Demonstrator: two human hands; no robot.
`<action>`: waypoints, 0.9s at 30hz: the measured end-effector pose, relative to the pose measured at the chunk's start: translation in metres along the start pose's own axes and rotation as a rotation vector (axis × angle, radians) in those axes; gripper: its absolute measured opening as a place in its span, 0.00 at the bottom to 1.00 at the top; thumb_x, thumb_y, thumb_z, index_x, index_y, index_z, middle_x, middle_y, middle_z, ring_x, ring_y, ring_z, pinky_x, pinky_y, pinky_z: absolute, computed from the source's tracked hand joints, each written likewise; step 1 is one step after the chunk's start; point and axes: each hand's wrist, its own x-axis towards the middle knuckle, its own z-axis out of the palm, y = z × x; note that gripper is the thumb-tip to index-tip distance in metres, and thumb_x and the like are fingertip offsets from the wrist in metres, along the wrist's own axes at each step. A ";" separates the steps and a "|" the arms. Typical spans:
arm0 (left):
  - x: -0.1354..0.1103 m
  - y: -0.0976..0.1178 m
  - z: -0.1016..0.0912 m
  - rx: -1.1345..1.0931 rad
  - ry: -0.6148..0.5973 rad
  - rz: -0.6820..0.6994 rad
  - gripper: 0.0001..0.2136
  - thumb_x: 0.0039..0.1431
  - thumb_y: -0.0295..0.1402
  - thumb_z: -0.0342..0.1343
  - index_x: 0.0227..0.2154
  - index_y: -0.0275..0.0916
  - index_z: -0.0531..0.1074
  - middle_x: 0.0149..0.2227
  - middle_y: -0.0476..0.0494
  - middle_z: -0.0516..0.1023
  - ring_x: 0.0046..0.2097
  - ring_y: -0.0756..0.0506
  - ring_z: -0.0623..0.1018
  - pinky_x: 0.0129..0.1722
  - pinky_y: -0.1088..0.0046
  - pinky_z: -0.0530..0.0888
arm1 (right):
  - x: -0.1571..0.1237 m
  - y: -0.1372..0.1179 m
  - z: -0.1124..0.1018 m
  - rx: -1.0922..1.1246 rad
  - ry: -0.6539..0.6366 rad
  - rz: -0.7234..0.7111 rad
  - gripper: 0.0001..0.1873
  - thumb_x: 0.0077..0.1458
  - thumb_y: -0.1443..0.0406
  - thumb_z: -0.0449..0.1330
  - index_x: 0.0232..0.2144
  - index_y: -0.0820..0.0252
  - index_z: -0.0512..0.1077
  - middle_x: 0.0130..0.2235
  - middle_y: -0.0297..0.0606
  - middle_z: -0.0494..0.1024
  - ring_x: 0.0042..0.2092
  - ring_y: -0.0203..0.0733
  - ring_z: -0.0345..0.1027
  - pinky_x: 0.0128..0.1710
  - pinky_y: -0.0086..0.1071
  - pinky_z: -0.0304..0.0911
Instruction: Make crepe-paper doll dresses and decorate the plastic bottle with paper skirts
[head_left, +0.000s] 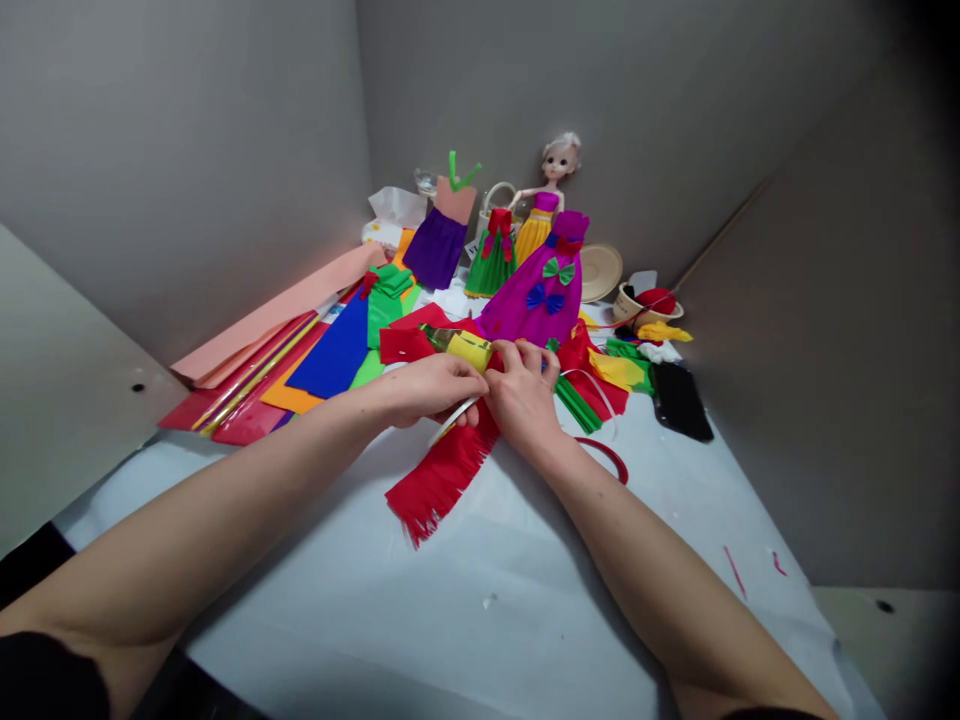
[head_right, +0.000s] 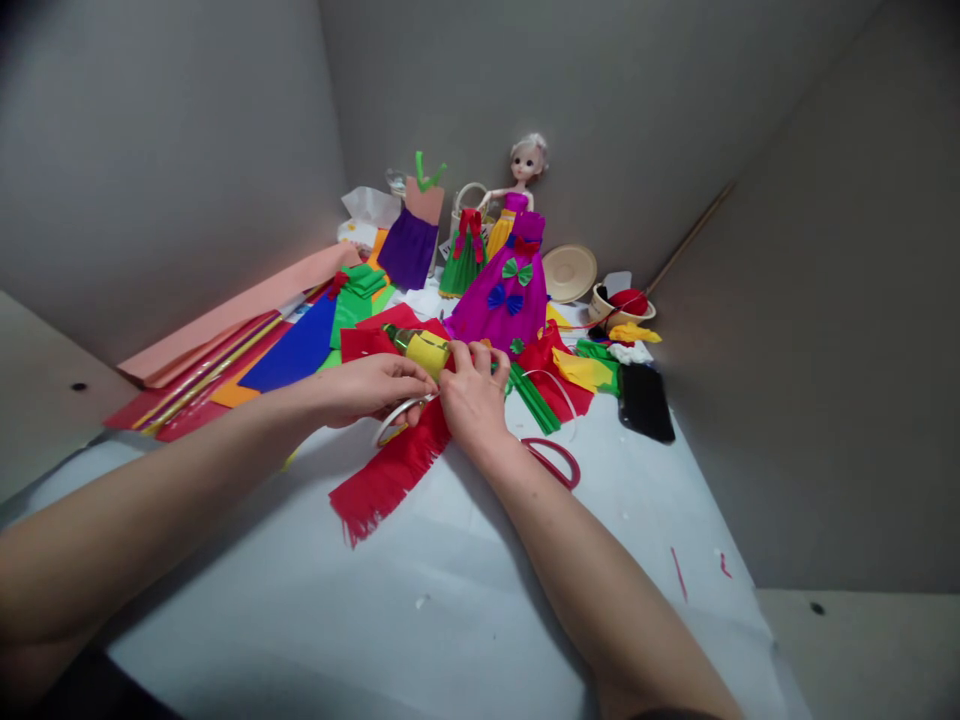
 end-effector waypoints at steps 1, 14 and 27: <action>0.000 0.002 0.000 -0.008 -0.004 -0.014 0.05 0.54 0.33 0.55 0.26 0.39 0.72 0.20 0.48 0.74 0.21 0.51 0.69 0.21 0.75 0.58 | 0.000 0.000 0.001 0.000 -0.003 0.002 0.16 0.63 0.67 0.52 0.30 0.58 0.79 0.60 0.41 0.68 0.60 0.55 0.49 0.58 0.52 0.38; 0.005 0.002 0.000 -0.056 -0.026 -0.061 0.07 0.54 0.30 0.56 0.22 0.38 0.68 0.20 0.47 0.75 0.22 0.51 0.71 0.21 0.78 0.61 | -0.001 -0.003 0.007 0.013 -0.021 -0.004 0.16 0.64 0.68 0.51 0.34 0.54 0.79 0.63 0.38 0.65 0.63 0.56 0.47 0.61 0.54 0.36; 0.009 0.002 0.001 -0.036 -0.052 -0.078 0.08 0.57 0.32 0.55 0.23 0.37 0.68 0.20 0.47 0.75 0.20 0.53 0.67 0.20 0.76 0.59 | -0.001 -0.001 0.006 0.017 0.002 -0.015 0.18 0.63 0.70 0.48 0.36 0.56 0.78 0.62 0.42 0.65 0.63 0.55 0.48 0.62 0.54 0.33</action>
